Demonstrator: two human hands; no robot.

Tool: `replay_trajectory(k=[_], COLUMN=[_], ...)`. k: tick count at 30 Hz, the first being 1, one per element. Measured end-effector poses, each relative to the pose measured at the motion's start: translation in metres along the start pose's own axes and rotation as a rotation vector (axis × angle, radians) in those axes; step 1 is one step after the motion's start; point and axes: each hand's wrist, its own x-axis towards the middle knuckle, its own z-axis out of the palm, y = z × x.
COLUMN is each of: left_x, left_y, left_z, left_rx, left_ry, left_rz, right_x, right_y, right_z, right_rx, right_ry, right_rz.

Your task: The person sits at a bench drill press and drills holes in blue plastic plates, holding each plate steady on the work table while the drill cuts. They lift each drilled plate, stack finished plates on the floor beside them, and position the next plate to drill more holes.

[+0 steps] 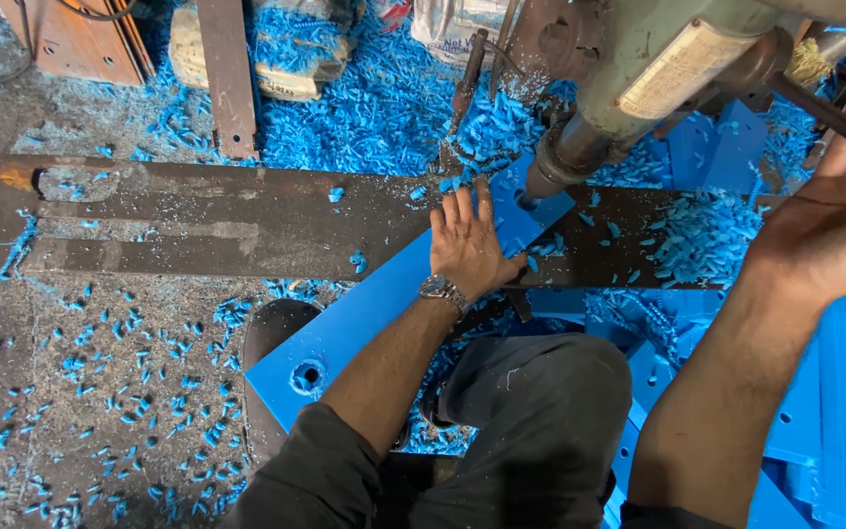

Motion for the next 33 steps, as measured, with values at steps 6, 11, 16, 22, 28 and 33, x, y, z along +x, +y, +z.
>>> replay_trajectory(k=[6,11,16,22,28,33], left_x=[0.001,0.0,0.0,0.0,0.003,0.0], left_y=[0.001,0.001,0.0,0.0,0.002,-0.001], left_z=[-0.018,-0.011,-0.009,-0.009,-0.018,-0.004], left_rx=[-0.017,-0.003,-0.014,0.007,-0.019,-0.007], left_ry=[-0.153,-0.129,-0.15,-0.174,-0.169,-0.037], left_rz=[-0.013,-0.006,-0.019,-0.016,-0.022,0.005], right_x=[0.006,0.002,-0.002,-0.002,0.002,0.003], right_y=[-0.002,-0.005,0.002,0.007,0.002,0.01], right_z=[0.02,0.026,0.015,0.0,0.019,0.012], right_rx=[-0.009,-0.001,0.077,-0.011,0.05,-0.045], right_ry=[0.01,-0.02,0.084,0.03,-0.016,-0.034], right_rz=[-0.027,-0.048,-0.007,0.003,-0.05,-0.091])
